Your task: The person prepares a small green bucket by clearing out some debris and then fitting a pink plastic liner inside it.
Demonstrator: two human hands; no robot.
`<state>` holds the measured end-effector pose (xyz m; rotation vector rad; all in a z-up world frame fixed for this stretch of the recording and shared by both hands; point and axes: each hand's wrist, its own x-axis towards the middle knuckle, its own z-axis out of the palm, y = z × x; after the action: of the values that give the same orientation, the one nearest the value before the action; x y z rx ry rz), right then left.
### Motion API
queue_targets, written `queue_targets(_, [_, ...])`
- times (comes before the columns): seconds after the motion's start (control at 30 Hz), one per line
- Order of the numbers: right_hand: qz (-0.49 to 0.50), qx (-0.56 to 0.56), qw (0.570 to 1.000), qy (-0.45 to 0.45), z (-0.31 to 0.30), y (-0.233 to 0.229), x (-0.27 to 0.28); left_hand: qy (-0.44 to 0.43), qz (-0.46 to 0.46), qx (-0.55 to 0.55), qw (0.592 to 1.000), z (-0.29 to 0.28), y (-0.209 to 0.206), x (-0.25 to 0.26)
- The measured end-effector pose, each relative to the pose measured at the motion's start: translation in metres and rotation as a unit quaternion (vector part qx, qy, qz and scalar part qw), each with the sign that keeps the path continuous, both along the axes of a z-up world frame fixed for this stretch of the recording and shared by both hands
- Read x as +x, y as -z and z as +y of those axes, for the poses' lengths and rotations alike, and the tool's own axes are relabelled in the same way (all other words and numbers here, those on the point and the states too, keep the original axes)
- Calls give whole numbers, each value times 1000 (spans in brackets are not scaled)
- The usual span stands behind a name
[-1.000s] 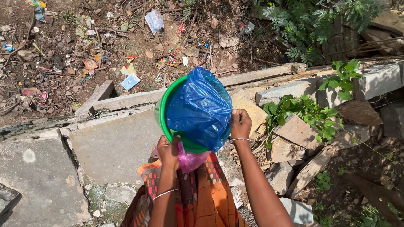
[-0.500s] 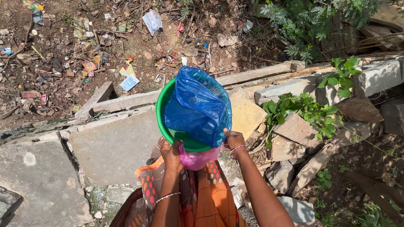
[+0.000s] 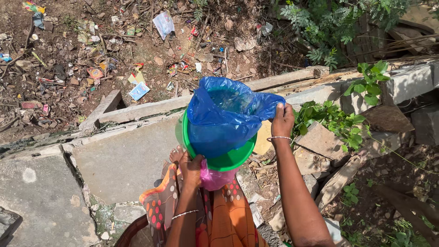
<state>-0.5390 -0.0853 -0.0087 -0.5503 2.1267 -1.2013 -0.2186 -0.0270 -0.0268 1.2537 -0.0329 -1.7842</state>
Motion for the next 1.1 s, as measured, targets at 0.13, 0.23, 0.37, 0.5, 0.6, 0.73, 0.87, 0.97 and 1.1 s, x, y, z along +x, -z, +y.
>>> queue_targets(0.13, [-12,-57,991,-120,-16,-34,41,27,-23,11,999,9,15,-15])
queue_targets(0.23, [322,-90,910,-247,13,-46,69,23,-25,6,999,14,25,-18])
queue_targets(0.37, [283,50,955,-68,63,-23,75,-17,17,9,1000,21,34,-21])
queue_targets(0.5, [280,275,900,-188,91,-4,68,-32,18,52,998,24,36,-22])
queue_targets(0.6, [296,226,914,-160,90,7,73,-26,55,28,998,27,31,-23])
queue_targets(0.73, [306,173,908,-228,84,27,73,2,34,43,998,21,26,-36])
queue_targets(0.87, [354,162,886,-253,70,47,52,9,32,53,998,23,28,-43])
queue_targets(0.97, [359,144,882,-269,57,48,41,-16,51,49,997,29,34,-42])
queue_targets(1.1, [229,103,947,-200,45,38,43,-41,61,47,996,30,20,-44])
